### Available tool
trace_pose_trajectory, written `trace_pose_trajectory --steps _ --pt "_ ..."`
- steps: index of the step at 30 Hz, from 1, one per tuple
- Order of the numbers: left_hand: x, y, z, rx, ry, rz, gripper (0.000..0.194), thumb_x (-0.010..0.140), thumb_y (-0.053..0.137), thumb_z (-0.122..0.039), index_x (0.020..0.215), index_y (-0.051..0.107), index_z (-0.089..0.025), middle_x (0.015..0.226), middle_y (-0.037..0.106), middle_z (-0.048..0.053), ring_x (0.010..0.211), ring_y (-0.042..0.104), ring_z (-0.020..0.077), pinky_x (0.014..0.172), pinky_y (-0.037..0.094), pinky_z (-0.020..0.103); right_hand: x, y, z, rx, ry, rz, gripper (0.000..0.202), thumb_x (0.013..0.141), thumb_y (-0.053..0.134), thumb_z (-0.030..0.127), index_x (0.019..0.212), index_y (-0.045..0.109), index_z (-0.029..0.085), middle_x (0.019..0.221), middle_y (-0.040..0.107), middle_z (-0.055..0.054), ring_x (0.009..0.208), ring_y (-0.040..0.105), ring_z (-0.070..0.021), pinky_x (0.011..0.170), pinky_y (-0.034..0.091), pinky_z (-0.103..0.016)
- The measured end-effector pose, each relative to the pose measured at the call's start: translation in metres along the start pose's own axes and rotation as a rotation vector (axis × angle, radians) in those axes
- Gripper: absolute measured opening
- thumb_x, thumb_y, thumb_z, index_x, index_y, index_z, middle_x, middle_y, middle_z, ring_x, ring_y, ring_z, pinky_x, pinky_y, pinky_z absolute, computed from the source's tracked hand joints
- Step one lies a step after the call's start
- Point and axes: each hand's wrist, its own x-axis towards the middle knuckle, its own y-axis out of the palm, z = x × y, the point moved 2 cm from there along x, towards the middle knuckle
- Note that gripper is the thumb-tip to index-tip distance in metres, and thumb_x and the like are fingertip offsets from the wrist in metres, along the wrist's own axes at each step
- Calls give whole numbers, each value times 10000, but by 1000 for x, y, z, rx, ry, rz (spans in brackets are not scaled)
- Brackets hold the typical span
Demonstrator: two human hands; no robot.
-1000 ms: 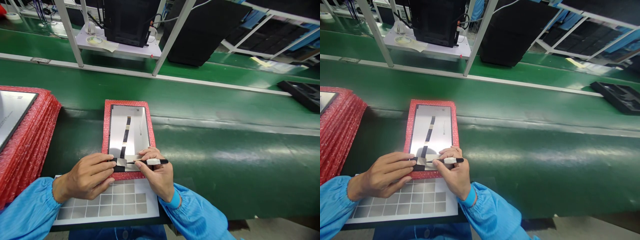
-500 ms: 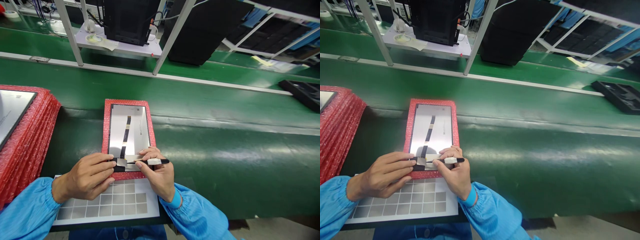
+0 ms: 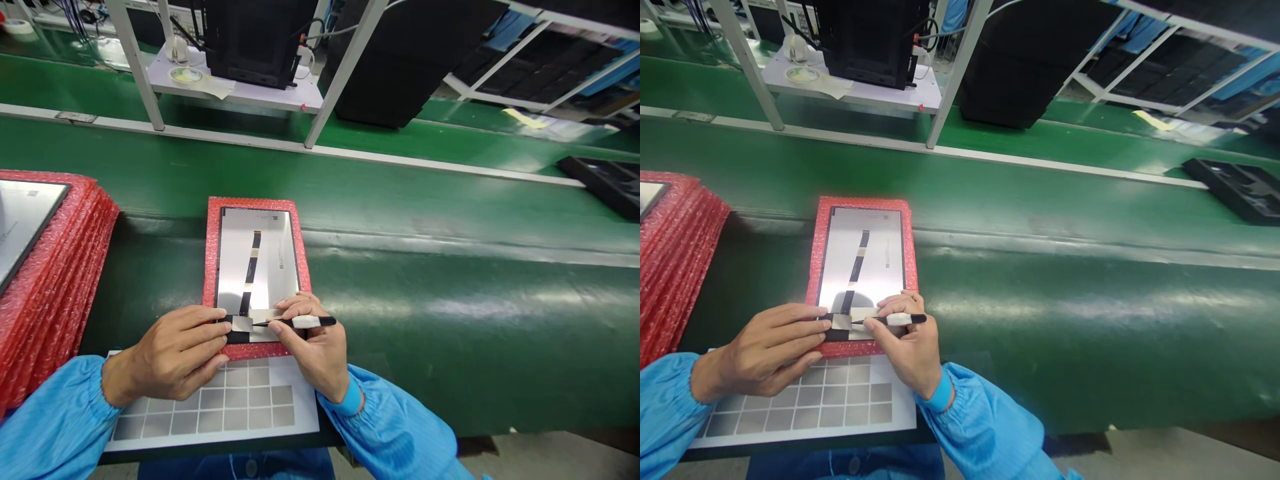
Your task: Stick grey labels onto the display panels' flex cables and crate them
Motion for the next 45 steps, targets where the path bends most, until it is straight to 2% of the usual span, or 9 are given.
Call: trace_pose_trajectory --steps 4,12,17,39,45 --pt "1 -1 -1 -13 8 13 239 835 738 -96 1068 725 -43 1102 788 164 1145 714 334 913 643 449 0 0 -1 -6 -4 -2 171 810 832 201 836 672 254 863 752 5 884 722 -218 1021 447 -483" --pt "0 0 -1 16 14 112 371 860 715 -211 1196 701 -52 1265 748 174 1157 667 371 872 623 522 0 0 -1 -20 -7 -1 175 810 838 211 839 671 255 845 760 12 854 738 -216 1056 429 -501" --pt "0 1 -1 30 11 116 366 865 718 -210 1192 703 -45 1263 749 172 1145 657 369 870 612 522 0 0 -1 -30 -5 0 170 810 841 243 835 673 251 838 760 -6 846 736 -227 1055 444 -512" --pt "0 3 -2 43 -11 111 365 866 751 -220 1186 715 -47 1230 753 190 1143 656 356 896 606 510 0 1 -1 -81 6 -8 169 804 835 212 826 671 248 840 760 -6 867 737 -228 1016 482 -493" --pt "0 3 -2 34 -16 143 410 873 744 -231 1239 692 -55 1291 729 188 1162 638 350 933 572 506 0 2 -1 -68 -5 -13 181 803 842 204 832 670 252 842 756 13 859 734 -212 1020 466 -480"
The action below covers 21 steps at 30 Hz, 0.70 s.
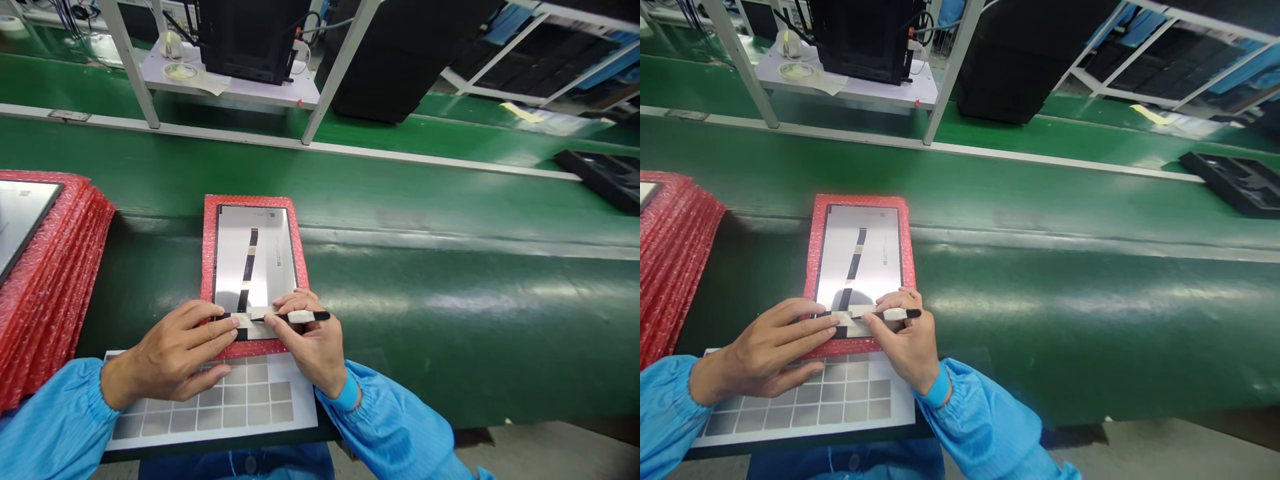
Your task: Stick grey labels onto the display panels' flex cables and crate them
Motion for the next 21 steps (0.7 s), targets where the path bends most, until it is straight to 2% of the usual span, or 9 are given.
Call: trace_pose_trajectory --steps 4,8,12,14,18,21 --pt "3 0 -2 43 5 91 497 906 706 -336 1325 656 -75 1402 677 170 1176 610 351 956 522 510 0 0 -1 2 -13 -7 186 800 844 199 838 671 255 848 755 16 868 733 -207 1019 469 -470" --pt "3 2 -3 61 20 110 558 919 679 -408 1348 638 -54 1425 661 169 1244 573 364 1048 449 521 0 -1 -1 18 12 -20 166 823 816 196 846 661 251 866 761 3 883 729 -204 1026 483 -463" --pt "1 8 -4 81 35 156 680 930 635 -527 1428 593 -65 1468 630 158 1364 506 377 1239 232 587 0 -1 -1 92 72 -54 121 862 779 214 858 661 243 876 749 -20 883 721 -201 917 545 -408" --pt "0 11 -4 118 22 207 763 912 634 -603 1487 557 -109 1539 575 129 1395 481 363 1281 132 569 1 -1 0 116 84 -60 113 864 775 219 856 664 237 870 740 -30 890 718 -202 855 561 -376" --pt "-3 13 -1 136 -13 288 902 875 618 -707 1584 461 -173 1647 453 79 1436 428 343 1304 37 520 2 0 1 120 86 -66 110 858 781 224 845 672 225 859 735 -33 861 715 -187 807 559 -333" --pt "-5 9 1 94 -16 359 920 884 592 -706 1628 390 -205 1685 390 42 1484 363 345 1305 -1 506 2 0 1 117 97 -70 108 854 785 238 839 679 217 859 734 -35 838 715 -178 783 555 -316"
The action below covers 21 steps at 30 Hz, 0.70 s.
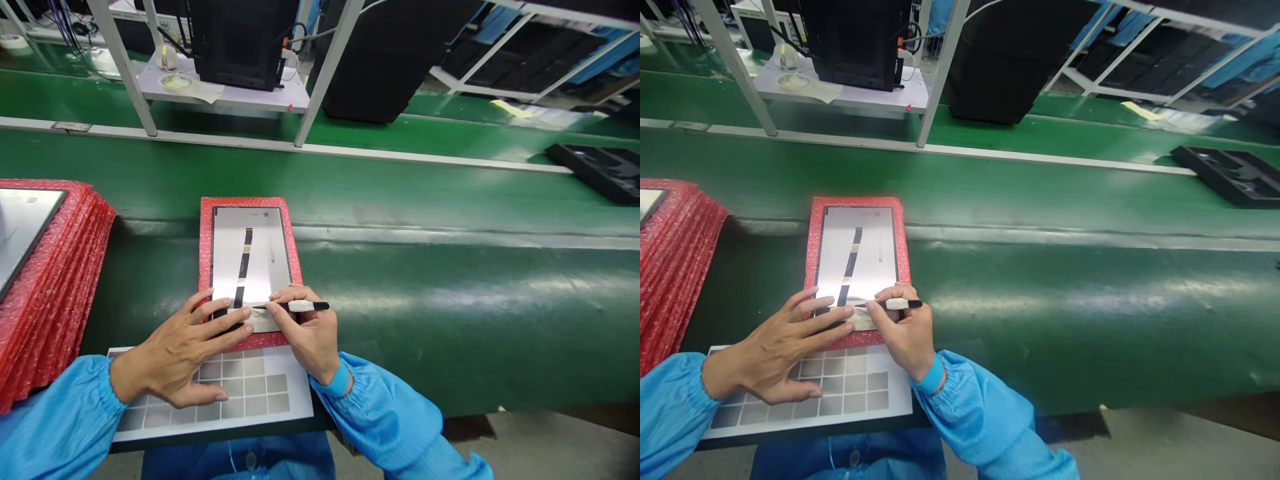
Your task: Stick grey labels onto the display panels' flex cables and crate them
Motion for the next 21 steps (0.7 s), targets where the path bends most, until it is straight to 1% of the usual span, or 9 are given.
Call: trace_pose_trajectory --steps 3,6,10,12,14,17,19,21 --pt "-1 -4 2 -26 17 42 905 895 597 -653 1654 336 -232 1693 372 4 1522 303 352 1303 -24 500 -1 0 -1 -3 13 -5 104 851 782 245 839 683 213 854 734 -33 818 712 -174 776 548 -312" --pt "-1 -8 3 -35 26 52 896 894 613 -596 1662 313 -244 1695 364 -20 1522 295 353 1301 -34 496 -1 0 -1 -1 27 -10 107 845 783 251 835 685 211 850 737 -36 813 711 -177 756 540 -308" --pt "-1 -10 4 -46 49 48 866 892 631 -510 1655 323 -241 1685 382 -34 1529 294 349 1308 -29 494 -1 1 0 4 25 -12 110 846 785 255 828 687 210 841 739 -34 818 708 -175 759 533 -304" --pt "-3 -9 4 -64 53 26 854 882 637 -459 1647 336 -229 1671 410 -21 1546 282 352 1316 -13 505 0 1 0 5 20 -9 110 847 785 258 826 689 210 833 737 -32 813 704 -173 764 531 -303" --pt "-6 -7 6 -94 49 -9 841 872 637 -407 1637 350 -205 1648 451 11 1556 289 356 1323 43 541 1 1 0 10 21 -4 111 845 786 262 827 691 209 833 735 -33 811 700 -173 766 530 -305" --pt "-11 -6 10 -149 64 -118 801 876 626 -311 1617 368 -152 1580 539 85 1548 350 346 1306 219 586 2 0 -2 22 39 -5 121 837 787 278 827 693 203 840 730 -40 829 698 -180 783 533 -311" --pt "-14 -6 11 -157 84 -192 778 877 628 -251 1606 383 -132 1525 594 114 1538 389 334 1273 339 568 1 0 -2 24 68 -12 128 829 787 290 826 698 198 839 724 -43 829 694 -183 785 536 -312" --pt "-20 -4 11 -131 81 -223 783 867 646 -224 1604 396 -133 1503 612 125 1520 429 328 1242 421 533 -1 1 0 22 100 -18 137 814 788 302 813 707 192 824 715 -41 806 685 -178 762 533 -302"
